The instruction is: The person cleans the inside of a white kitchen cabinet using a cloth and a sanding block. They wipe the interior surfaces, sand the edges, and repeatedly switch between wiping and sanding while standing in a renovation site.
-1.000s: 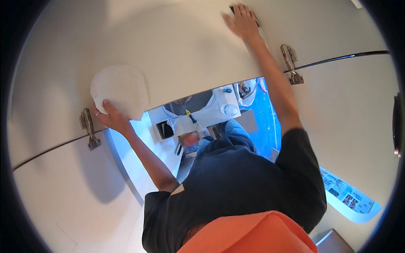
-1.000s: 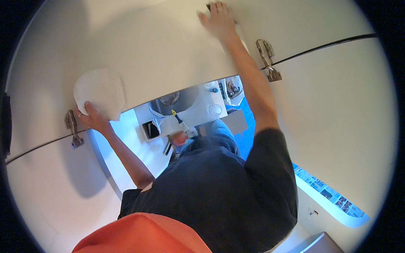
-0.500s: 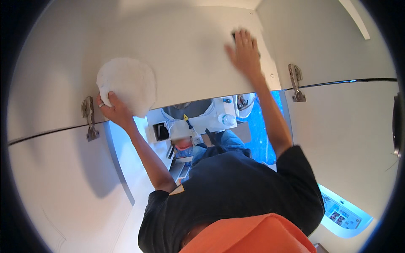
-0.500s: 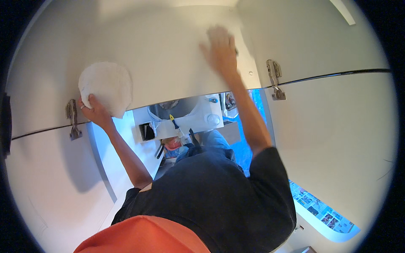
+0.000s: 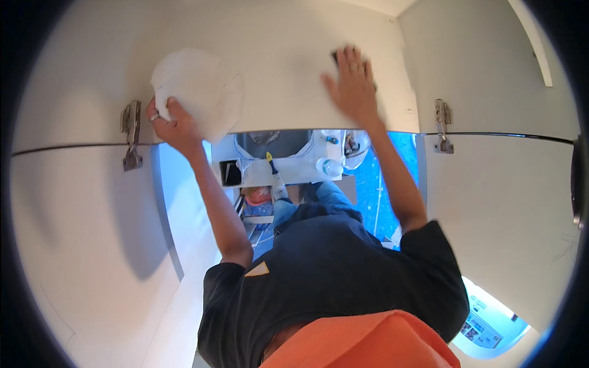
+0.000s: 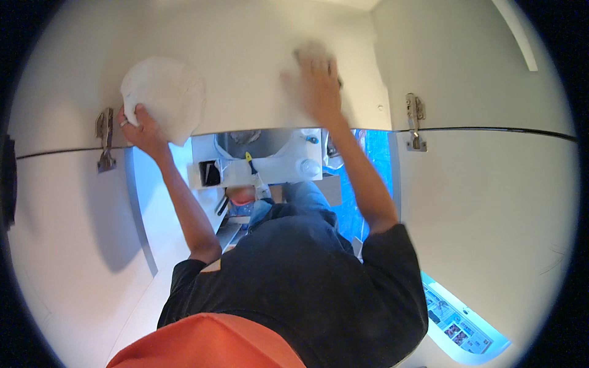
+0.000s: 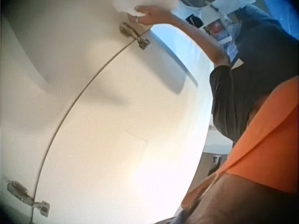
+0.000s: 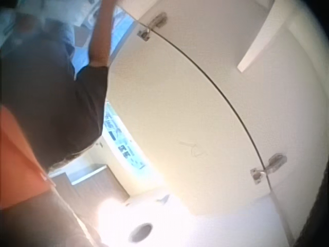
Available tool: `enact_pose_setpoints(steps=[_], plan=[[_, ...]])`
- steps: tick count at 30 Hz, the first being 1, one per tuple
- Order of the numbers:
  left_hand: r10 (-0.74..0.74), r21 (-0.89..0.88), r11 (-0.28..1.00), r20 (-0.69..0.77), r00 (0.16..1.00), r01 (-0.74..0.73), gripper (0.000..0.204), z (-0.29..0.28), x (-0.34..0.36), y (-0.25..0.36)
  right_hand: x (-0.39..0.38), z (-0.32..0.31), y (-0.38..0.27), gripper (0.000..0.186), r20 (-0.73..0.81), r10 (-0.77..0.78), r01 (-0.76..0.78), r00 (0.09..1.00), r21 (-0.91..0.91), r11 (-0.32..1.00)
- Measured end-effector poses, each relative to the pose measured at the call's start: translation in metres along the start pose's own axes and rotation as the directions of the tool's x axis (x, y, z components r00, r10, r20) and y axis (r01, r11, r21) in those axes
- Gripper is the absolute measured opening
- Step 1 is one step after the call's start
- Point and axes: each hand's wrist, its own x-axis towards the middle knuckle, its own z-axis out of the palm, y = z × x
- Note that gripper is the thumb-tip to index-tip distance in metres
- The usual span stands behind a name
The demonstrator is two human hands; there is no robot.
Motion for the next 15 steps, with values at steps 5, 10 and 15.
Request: enact_pose_setpoints(steps=[5,10,15], plan=[[0.009,0.0,1.0,-0.005,1.0,-0.009,0.026,-0.001,0.001,0.002,0.076,0.044,0.029,0.066,-0.219,0.015,-0.024,0.976,-0.037,0.999],[-0.001,0.005,1.0,0.008,1.0,0.001,0.024,0.003,0.002,0.001,0.005,-0.006,-0.033,0.076,0.132,-0.012,-0.006,0.991,0.134,0.991],[-0.007,-0.041,0.999,0.011,1.0,0.008,0.025,0.0,0.002,0.0,0.073,0.037,-0.009,0.073,-0.089,-0.089,0.093,0.992,0.045,0.995]])
